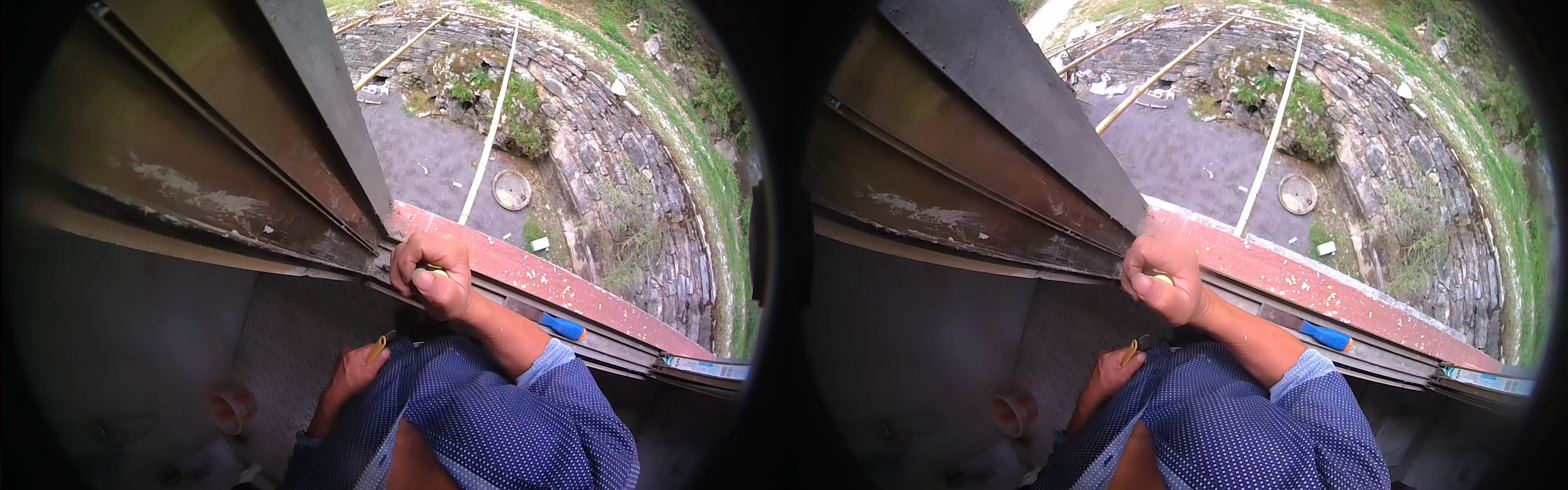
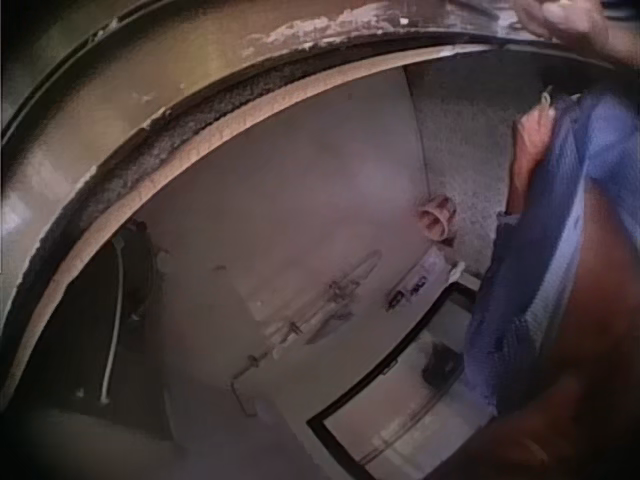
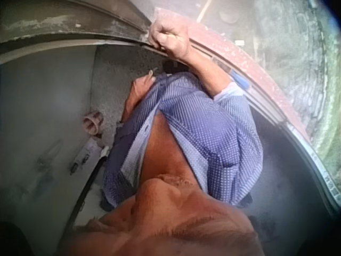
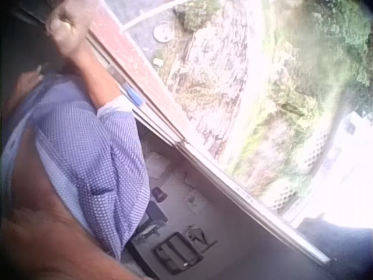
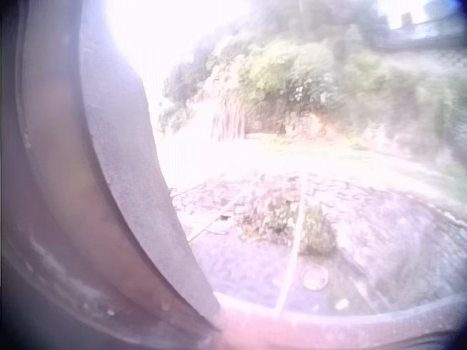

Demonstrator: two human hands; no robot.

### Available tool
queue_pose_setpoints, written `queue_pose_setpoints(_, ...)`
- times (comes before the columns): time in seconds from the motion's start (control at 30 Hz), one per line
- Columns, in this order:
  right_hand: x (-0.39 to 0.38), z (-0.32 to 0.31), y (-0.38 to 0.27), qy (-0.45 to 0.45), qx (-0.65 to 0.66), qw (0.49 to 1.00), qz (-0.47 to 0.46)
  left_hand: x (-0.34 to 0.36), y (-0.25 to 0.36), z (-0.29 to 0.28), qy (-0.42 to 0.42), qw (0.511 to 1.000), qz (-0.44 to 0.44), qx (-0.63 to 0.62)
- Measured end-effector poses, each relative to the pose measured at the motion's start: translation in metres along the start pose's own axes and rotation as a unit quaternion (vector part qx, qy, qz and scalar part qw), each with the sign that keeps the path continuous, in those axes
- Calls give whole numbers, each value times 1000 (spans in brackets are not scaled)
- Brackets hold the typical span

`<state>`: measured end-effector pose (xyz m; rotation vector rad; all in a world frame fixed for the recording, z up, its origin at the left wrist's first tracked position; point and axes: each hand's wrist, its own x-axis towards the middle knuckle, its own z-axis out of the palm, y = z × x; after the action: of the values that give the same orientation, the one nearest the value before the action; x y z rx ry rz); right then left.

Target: The person scrapes debris and old sealant from the window frame using a chisel and a screwdriver. They repeatedly scrape along the bottom and side edges of the frame, removing material and clearing the groove.

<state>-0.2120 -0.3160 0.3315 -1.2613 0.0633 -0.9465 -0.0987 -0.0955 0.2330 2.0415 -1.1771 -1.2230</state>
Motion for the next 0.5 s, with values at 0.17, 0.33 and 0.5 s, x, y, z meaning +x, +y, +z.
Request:
queue_pose_setpoints(0.17, 3, 4, -32, -15, 50, 995, -86, -2, 1, 4, 2, 1000, 8, -9)
queue_pose_setpoints(0.33, -8, -10, 18, -10, 15, 999, -47, 1, -2, 8, 8, 999, 46, -1)
queue_pose_setpoints(0.5, 2, -4, -7, -23, 13, 998, -64, -1, -8, 10, 18, 998, 50, 16)
